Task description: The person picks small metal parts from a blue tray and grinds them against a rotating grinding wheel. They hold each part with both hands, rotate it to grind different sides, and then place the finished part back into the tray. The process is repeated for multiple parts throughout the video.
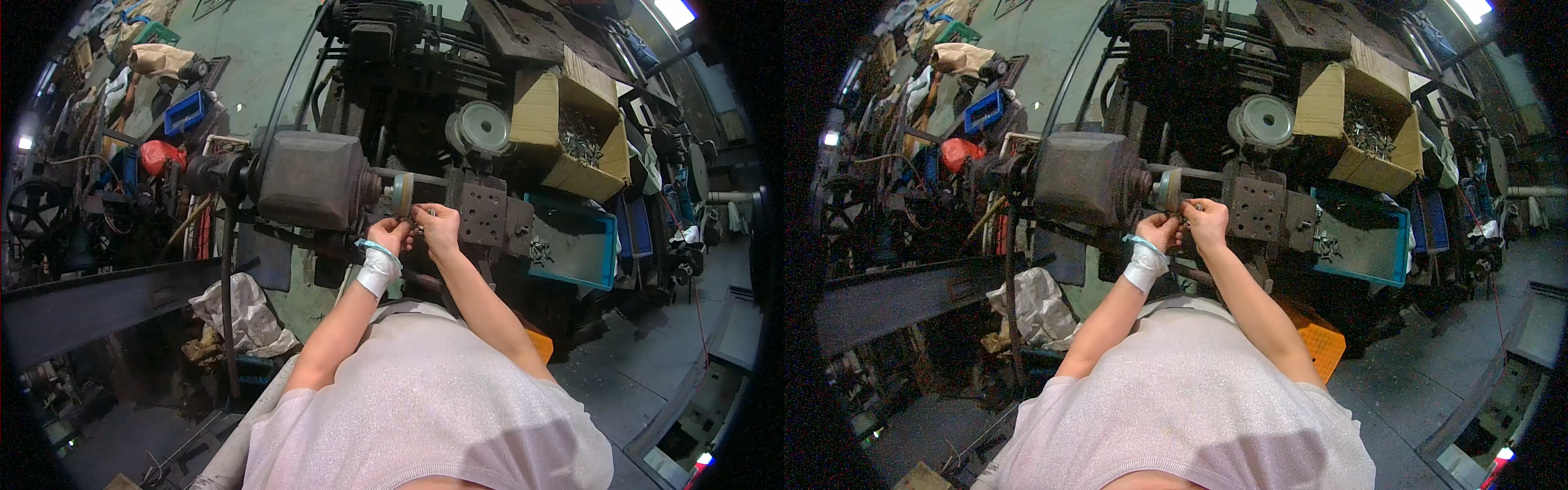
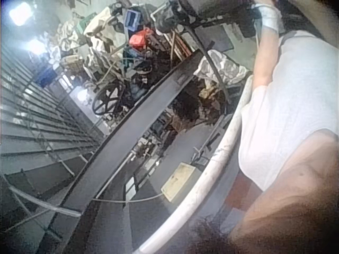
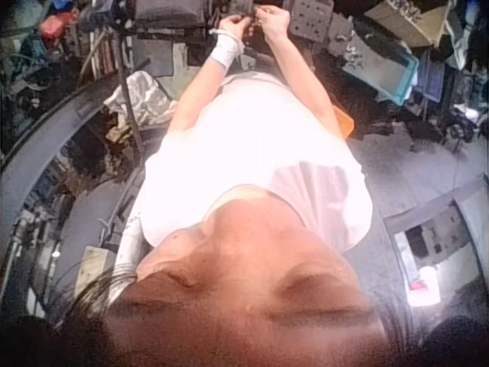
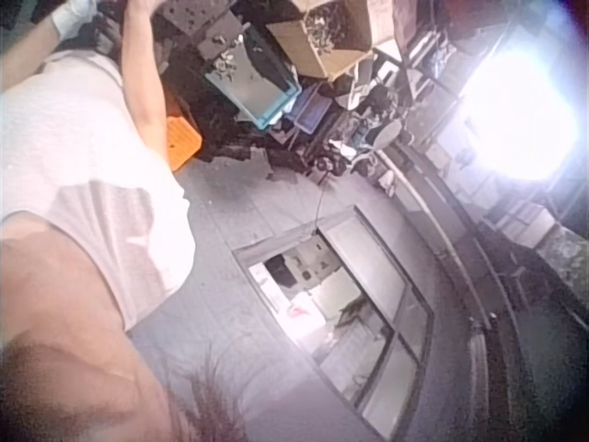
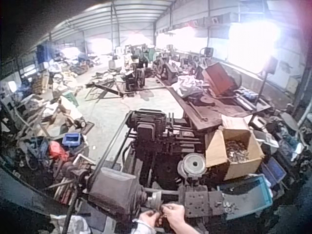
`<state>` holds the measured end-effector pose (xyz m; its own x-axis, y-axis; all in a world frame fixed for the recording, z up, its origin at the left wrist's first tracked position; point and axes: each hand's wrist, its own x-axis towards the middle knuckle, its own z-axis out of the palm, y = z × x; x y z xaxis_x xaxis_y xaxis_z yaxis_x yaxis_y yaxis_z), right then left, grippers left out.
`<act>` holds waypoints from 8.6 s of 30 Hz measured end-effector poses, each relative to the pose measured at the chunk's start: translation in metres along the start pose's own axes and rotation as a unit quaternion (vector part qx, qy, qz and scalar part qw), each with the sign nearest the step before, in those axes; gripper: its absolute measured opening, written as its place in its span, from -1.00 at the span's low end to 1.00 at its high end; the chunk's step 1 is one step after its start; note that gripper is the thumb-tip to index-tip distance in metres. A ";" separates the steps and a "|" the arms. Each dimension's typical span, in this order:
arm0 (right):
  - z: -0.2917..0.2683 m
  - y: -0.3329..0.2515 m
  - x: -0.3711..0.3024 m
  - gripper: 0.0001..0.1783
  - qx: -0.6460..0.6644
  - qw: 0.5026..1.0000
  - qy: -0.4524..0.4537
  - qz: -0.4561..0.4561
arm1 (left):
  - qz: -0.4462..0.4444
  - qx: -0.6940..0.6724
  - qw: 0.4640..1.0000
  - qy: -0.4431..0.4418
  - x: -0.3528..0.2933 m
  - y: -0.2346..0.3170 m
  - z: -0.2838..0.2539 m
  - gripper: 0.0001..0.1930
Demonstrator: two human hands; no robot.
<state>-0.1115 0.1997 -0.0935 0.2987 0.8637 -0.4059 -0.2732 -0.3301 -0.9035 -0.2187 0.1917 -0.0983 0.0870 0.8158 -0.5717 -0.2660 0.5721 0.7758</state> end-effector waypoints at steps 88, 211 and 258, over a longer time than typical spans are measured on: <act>-0.372 0.053 0.148 -0.38 -0.712 0.696 -0.064 -0.067 | 0.069 0.116 0.975 0.175 -0.120 -0.057 -0.003 -0.85; -0.123 -0.072 -0.090 -0.84 -0.251 0.834 -0.024 -0.491 | -0.241 -0.264 0.900 -0.249 -0.088 -0.007 0.118 -0.29; -0.019 -0.025 -0.099 -0.70 0.074 0.979 -0.014 0.188 | 0.023 -0.020 0.997 -0.077 -0.091 0.003 -0.001 -0.81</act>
<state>-0.1172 0.1156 -0.0330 0.1271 0.7018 -0.7009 -0.4886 -0.5707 -0.6600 -0.2284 0.1194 -0.0445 0.2202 0.8456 -0.4862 -0.3105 0.5333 0.7869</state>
